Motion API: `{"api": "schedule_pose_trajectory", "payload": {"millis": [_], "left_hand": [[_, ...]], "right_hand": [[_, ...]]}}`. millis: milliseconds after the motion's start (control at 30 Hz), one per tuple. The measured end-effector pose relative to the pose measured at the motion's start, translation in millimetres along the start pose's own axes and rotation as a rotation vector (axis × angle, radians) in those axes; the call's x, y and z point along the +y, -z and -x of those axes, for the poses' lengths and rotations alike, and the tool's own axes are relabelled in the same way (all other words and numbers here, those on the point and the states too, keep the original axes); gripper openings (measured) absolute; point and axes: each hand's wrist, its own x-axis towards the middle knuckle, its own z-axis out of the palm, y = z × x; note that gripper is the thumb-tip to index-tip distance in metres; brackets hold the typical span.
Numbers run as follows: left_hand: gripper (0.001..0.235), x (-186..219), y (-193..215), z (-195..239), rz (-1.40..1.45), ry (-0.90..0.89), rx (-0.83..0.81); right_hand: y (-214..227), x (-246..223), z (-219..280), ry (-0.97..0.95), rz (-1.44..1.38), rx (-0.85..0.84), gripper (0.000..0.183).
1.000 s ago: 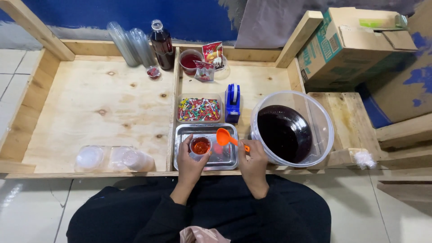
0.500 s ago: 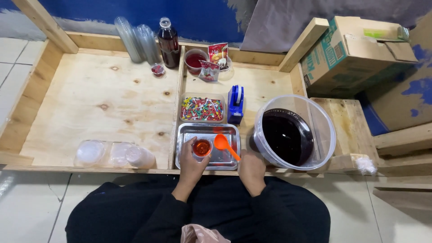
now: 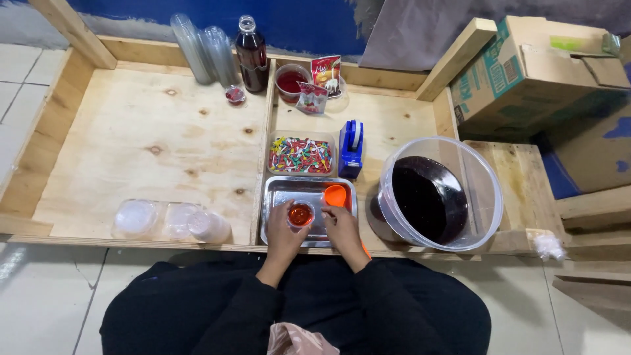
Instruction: A person is portioning dark jelly from a large white bucket into small clear plastic cups using an orange plastic spoon while working on a wooden platform.
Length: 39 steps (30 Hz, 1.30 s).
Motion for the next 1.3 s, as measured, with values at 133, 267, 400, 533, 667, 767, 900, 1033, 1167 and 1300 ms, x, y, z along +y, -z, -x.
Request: {"api": "schedule_pose_trajectory", "payload": {"millis": [133, 267, 400, 533, 667, 767, 900, 1033, 1167, 1300], "left_hand": [[0.078, -17.0, -13.8, -3.7, 0.005, -0.026, 0.002], [0.076, -19.2, -16.8, -7.2, 0.019, 0.034, -0.05], [0.076, -29.3, -23.8, -8.7, -0.054, 0.131, -0.139], [0.075, -11.9, -13.9, -13.6, -0.118, 0.157, -0.177], [0.074, -7.8, -14.5, -16.7, -0.159, 0.185, -0.255], [0.076, -3.8, -12.7, -17.6, -0.184, 0.217, -0.294], [0.077, 8.0, -4.8, -19.6, -0.187, 0.263, -0.339], [0.077, 4.2, -7.8, -18.0, -0.203, 0.258, -0.331], [0.083, 5.7, -4.4, -14.1, -0.14, 0.236, -0.317], [0.067, 18.7, 12.9, -5.4, -0.051, 0.104, -0.179]], "right_hand": [[-24.6, 10.3, -13.4, -0.149, -0.238, -0.026, 0.027], [-37.7, 12.7, -23.7, -0.267, -0.38, -0.047, 0.032], [-51.4, 24.8, -34.1, -0.296, -0.383, -0.029, 0.029], [-57.2, 32.5, -39.1, -0.313, -0.375, -0.007, 0.03], [-62.2, 37.1, -42.0, -0.311, -0.349, 0.022, 0.027], [-67.2, 36.9, -42.3, -0.302, -0.314, 0.041, 0.025], [-72.7, 44.2, -45.7, -0.294, -0.242, 0.042, 0.023], [-72.0, 39.5, -42.0, -0.282, -0.261, 0.064, 0.023], [-58.3, 26.8, -37.1, -0.262, -0.207, 0.1, 0.023], [-47.1, 18.5, -31.7, -0.058, -0.056, 0.245, 0.028]]}}
